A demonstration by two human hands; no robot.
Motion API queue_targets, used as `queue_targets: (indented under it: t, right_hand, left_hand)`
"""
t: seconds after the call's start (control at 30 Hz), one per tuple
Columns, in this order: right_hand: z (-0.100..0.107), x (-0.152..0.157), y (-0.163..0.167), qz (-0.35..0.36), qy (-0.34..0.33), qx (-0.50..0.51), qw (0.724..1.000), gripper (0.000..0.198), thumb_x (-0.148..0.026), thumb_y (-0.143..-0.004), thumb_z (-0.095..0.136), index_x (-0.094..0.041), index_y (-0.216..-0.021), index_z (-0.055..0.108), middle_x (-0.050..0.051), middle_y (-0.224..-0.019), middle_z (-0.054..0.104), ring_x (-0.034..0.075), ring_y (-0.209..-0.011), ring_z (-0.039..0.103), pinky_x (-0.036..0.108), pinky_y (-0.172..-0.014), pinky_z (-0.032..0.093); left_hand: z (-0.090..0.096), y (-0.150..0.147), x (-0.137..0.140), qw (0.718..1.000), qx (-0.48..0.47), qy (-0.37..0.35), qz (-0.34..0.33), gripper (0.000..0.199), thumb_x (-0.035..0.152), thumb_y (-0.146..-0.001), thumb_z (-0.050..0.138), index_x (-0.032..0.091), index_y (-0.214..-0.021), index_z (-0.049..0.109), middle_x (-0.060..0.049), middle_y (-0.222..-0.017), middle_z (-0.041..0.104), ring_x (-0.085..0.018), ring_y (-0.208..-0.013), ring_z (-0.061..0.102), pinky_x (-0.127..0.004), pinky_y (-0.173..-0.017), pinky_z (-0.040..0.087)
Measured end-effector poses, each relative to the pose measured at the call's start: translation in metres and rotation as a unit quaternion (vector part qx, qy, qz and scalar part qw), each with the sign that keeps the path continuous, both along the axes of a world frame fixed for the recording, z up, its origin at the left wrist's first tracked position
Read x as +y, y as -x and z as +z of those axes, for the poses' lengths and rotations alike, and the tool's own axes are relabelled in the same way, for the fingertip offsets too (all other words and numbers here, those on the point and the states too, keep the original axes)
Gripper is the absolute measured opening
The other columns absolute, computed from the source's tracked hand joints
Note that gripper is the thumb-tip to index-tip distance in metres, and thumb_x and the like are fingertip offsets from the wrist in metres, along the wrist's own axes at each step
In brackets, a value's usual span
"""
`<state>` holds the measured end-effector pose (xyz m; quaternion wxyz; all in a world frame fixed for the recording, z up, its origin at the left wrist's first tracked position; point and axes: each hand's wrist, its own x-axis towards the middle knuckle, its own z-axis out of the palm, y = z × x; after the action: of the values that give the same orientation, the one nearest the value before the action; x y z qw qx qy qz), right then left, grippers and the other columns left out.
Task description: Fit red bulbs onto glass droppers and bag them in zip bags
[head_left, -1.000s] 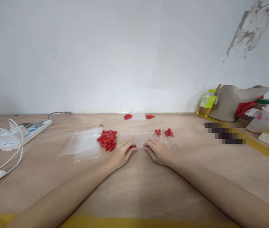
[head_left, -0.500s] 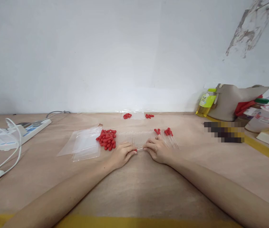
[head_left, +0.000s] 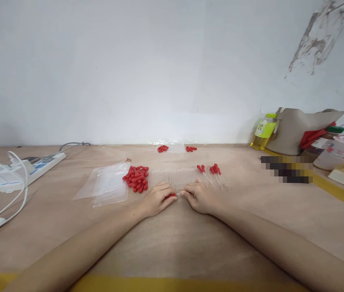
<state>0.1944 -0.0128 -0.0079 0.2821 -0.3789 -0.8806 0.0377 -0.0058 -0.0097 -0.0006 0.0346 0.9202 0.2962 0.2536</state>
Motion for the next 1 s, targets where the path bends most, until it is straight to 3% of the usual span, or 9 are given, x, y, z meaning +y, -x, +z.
queue_targets:
  t: [0.17, 0.33, 0.47, 0.57, 0.63, 0.73, 1.0]
  right_hand:
    - [0.008, -0.002, 0.001, 0.017, 0.011, -0.011, 1.0, 0.026, -0.023, -0.089, 0.037, -0.017, -0.076, 0.059, 0.002, -0.073, 0.061, 0.012, -0.067, 0.053, 0.027, -0.069, 0.034]
    - [0.025, 0.004, -0.008, 0.012, -0.061, -0.094, 0.994, 0.019, -0.02, -0.084, 0.043, -0.017, -0.08, 0.061, 0.006, -0.078, 0.061, 0.016, -0.078, 0.052, 0.03, -0.072, 0.034]
    - [0.039, 0.028, -0.038, -0.108, -0.01, -0.035, 0.993, 0.019, -0.018, -0.082, 0.043, -0.016, -0.076, 0.061, 0.007, -0.082, 0.06, 0.014, -0.072, 0.054, 0.025, -0.065, 0.036]
    - [0.045, 0.047, -0.067, -0.269, 0.075, 0.002, 0.96, 0.015, -0.022, -0.077, 0.048, -0.014, -0.072, 0.06, 0.007, -0.073, 0.061, 0.015, -0.067, 0.055, 0.024, -0.059, 0.036]
    - [0.045, 0.055, -0.081, -0.335, 0.112, 0.022, 0.935, 0.015, -0.024, -0.073, 0.053, -0.013, -0.082, 0.058, 0.008, -0.075, 0.062, 0.016, -0.069, 0.056, 0.023, -0.057, 0.036]
    - [0.041, 0.059, -0.089, -0.362, 0.137, 0.014, 0.922, 0.025, -0.022, -0.068, 0.056, -0.012, -0.091, 0.054, 0.01, -0.08, 0.062, 0.017, -0.07, 0.056, 0.022, -0.055, 0.036]
    - [0.029, 0.062, -0.085, -0.364, 0.162, -0.042, 0.916, 0.015, -0.018, -0.064, 0.053, -0.013, -0.078, 0.055, 0.01, -0.076, 0.063, 0.017, -0.065, 0.057, 0.021, -0.051, 0.035]
  left_hand:
    - [0.002, 0.001, 0.002, 1.0, -0.004, -0.011, 0.012, 0.022, 0.029, -0.088, 0.04, 0.017, -0.088, 0.058, -0.005, -0.078, 0.057, -0.017, -0.076, 0.052, -0.028, -0.07, 0.042]
    - [0.001, 0.007, 0.005, 0.997, -0.039, -0.026, 0.06, 0.021, 0.032, -0.085, 0.047, 0.02, -0.099, 0.056, -0.006, -0.089, 0.058, -0.019, -0.085, 0.053, -0.031, -0.076, 0.042]
    - [0.0, 0.015, 0.009, 0.99, -0.075, -0.026, 0.119, 0.035, 0.03, -0.081, 0.052, 0.021, -0.114, 0.047, -0.007, -0.102, 0.054, -0.021, -0.095, 0.05, -0.035, -0.084, 0.041]
    - [-0.002, 0.017, 0.011, 0.99, -0.068, -0.018, 0.122, 0.03, 0.027, -0.081, 0.051, 0.02, -0.11, 0.05, -0.007, -0.101, 0.053, -0.021, -0.096, 0.049, -0.035, -0.085, 0.04]
    - [-0.002, 0.017, 0.012, 0.991, -0.061, -0.014, 0.116, 0.028, 0.026, -0.081, 0.051, 0.02, -0.108, 0.051, -0.007, -0.101, 0.054, -0.021, -0.095, 0.049, -0.035, -0.084, 0.04]
    - [-0.002, 0.015, 0.011, 0.992, -0.058, -0.012, 0.114, 0.026, 0.025, -0.081, 0.05, 0.02, -0.107, 0.053, -0.007, -0.099, 0.054, -0.021, -0.093, 0.05, -0.034, -0.082, 0.041]
    - [0.0, 0.015, 0.01, 0.993, -0.054, 0.0, 0.109, 0.021, 0.024, -0.082, 0.049, 0.02, -0.102, 0.055, -0.006, -0.097, 0.055, -0.02, -0.09, 0.051, -0.033, -0.08, 0.042]
